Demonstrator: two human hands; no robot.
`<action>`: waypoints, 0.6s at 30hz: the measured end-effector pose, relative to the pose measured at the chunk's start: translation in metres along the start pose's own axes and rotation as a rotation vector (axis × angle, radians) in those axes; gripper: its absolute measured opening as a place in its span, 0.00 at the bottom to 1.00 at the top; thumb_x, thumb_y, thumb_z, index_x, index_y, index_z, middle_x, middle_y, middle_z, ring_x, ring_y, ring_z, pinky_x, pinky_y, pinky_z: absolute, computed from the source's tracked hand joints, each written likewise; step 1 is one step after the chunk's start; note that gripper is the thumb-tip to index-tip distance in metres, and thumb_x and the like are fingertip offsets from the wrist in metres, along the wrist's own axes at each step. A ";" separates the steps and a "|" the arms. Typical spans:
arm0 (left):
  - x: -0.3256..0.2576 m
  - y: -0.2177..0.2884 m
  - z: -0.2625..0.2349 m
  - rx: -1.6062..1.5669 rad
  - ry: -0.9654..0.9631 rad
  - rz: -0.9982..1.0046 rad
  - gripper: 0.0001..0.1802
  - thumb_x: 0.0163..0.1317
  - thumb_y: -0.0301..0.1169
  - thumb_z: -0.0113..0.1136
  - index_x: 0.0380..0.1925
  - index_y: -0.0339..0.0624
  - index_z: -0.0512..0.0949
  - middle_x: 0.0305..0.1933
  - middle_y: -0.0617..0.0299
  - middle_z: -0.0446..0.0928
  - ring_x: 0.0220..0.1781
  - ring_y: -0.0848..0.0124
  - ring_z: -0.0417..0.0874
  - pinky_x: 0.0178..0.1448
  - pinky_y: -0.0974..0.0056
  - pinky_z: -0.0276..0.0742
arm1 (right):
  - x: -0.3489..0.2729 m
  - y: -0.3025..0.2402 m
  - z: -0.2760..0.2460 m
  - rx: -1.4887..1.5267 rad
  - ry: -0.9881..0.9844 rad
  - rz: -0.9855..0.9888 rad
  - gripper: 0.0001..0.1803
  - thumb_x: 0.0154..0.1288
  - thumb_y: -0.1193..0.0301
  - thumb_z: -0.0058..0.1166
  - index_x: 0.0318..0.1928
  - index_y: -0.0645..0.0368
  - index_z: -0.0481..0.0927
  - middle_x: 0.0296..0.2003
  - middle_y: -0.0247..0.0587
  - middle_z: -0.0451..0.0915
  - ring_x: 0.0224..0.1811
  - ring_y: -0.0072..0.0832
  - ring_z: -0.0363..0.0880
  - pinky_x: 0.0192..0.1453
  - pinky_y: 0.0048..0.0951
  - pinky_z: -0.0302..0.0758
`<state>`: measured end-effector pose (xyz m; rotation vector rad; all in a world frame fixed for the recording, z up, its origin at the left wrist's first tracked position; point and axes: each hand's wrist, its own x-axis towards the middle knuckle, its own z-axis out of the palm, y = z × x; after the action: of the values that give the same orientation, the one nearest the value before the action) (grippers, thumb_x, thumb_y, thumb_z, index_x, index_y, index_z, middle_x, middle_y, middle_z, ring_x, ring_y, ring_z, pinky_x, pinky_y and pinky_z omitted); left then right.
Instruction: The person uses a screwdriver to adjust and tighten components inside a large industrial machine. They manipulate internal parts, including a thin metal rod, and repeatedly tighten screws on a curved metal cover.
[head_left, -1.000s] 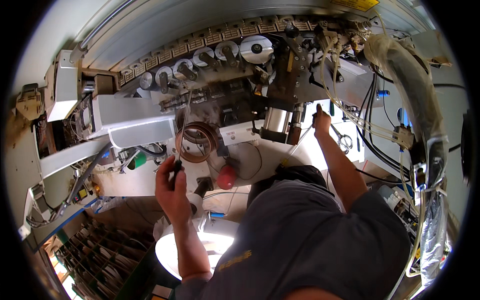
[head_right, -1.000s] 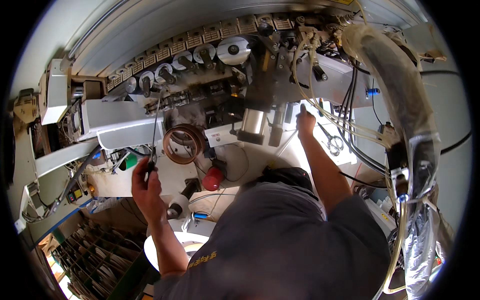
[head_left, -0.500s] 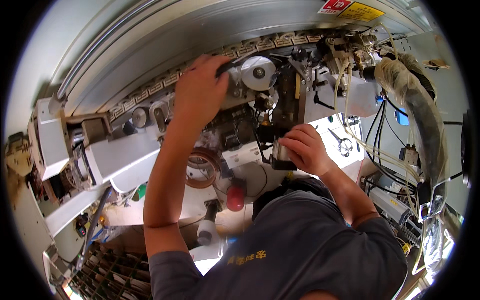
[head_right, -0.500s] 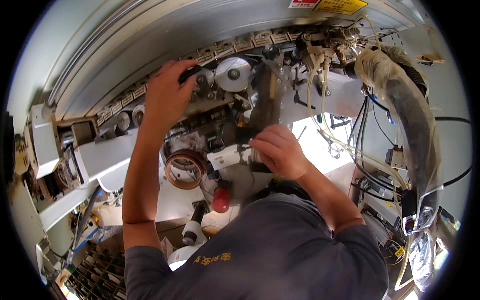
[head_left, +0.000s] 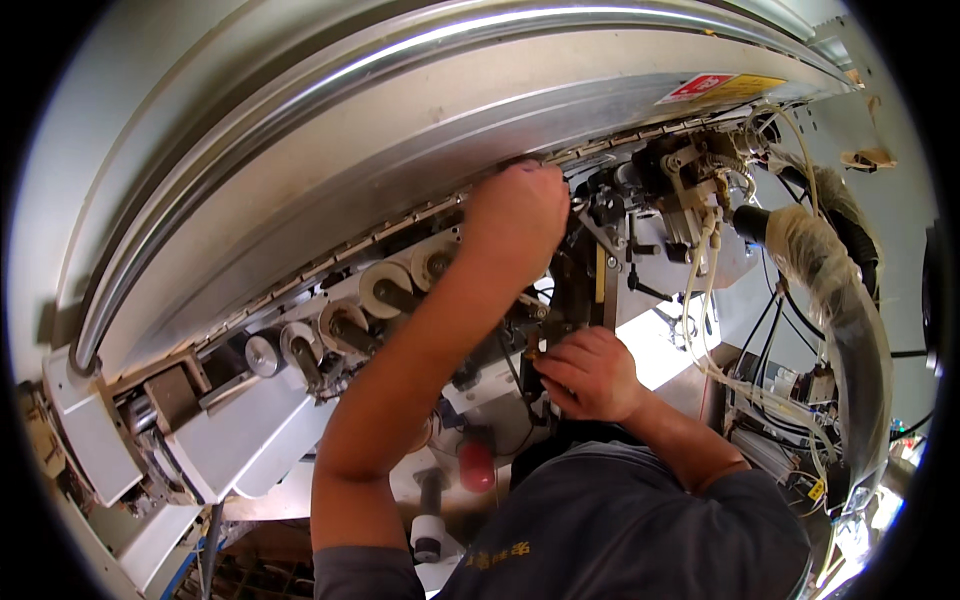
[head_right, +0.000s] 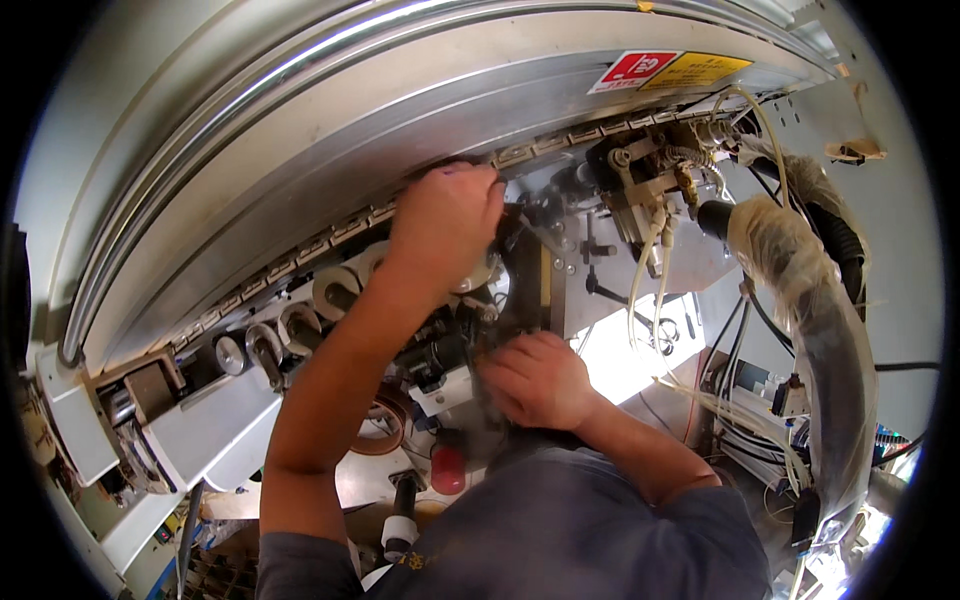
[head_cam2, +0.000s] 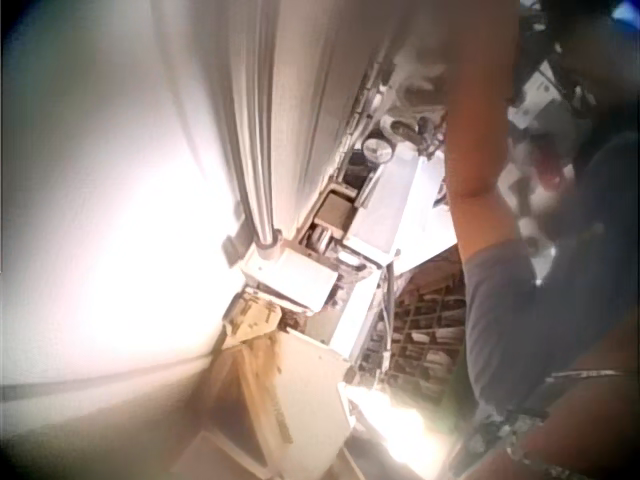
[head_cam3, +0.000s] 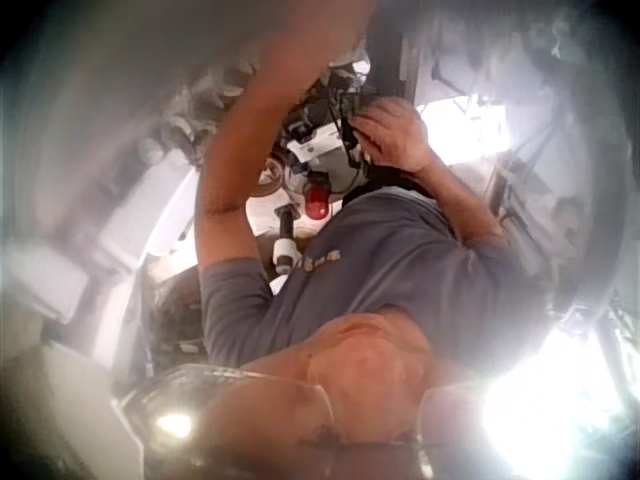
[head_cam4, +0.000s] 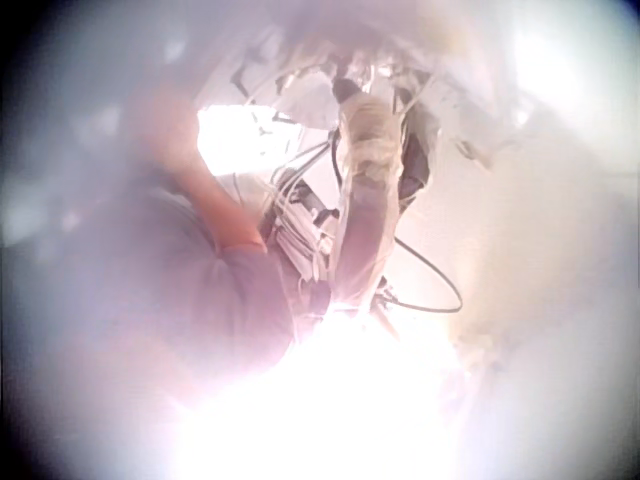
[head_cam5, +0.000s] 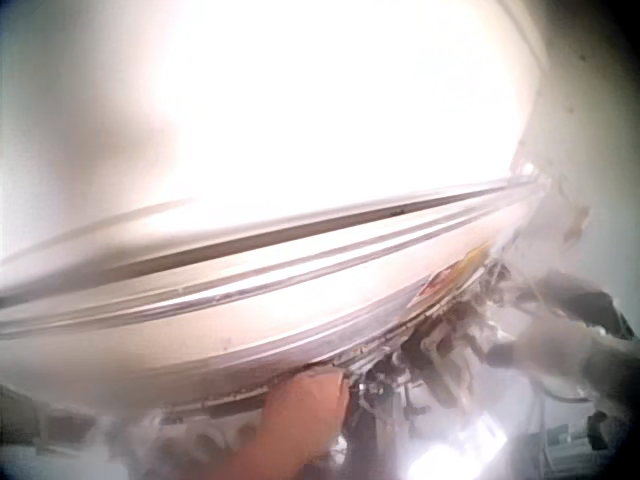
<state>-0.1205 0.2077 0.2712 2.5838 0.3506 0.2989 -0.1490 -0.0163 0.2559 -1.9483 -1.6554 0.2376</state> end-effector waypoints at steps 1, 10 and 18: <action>0.004 0.005 0.004 -0.021 -0.079 -0.044 0.09 0.65 0.33 0.56 0.35 0.40 0.80 0.35 0.48 0.82 0.36 0.47 0.84 0.42 0.48 0.81 | 0.002 0.000 -0.002 0.004 -0.004 -0.008 0.17 0.47 0.71 0.69 0.41 0.53 0.83 0.37 0.34 0.83 0.37 0.33 0.82 0.39 0.35 0.75; 0.021 0.006 0.030 -0.229 -0.075 -0.028 0.06 0.67 0.31 0.55 0.37 0.41 0.78 0.34 0.49 0.82 0.35 0.47 0.84 0.41 0.47 0.79 | -0.002 0.006 0.004 0.023 0.043 -0.031 0.19 0.43 0.71 0.67 0.41 0.51 0.84 0.35 0.31 0.83 0.35 0.29 0.82 0.35 0.30 0.76; 0.030 0.007 0.028 -0.240 -0.144 -0.022 0.04 0.52 0.21 0.60 0.30 0.40 0.78 0.29 0.48 0.82 0.36 0.45 0.83 0.42 0.47 0.78 | -0.001 0.006 0.002 0.029 0.041 -0.033 0.18 0.44 0.70 0.65 0.41 0.53 0.83 0.37 0.32 0.83 0.36 0.28 0.82 0.35 0.29 0.75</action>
<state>-0.0826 0.1981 0.2551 2.3478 0.2726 0.1369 -0.1450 -0.0173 0.2513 -1.8904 -1.6474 0.2064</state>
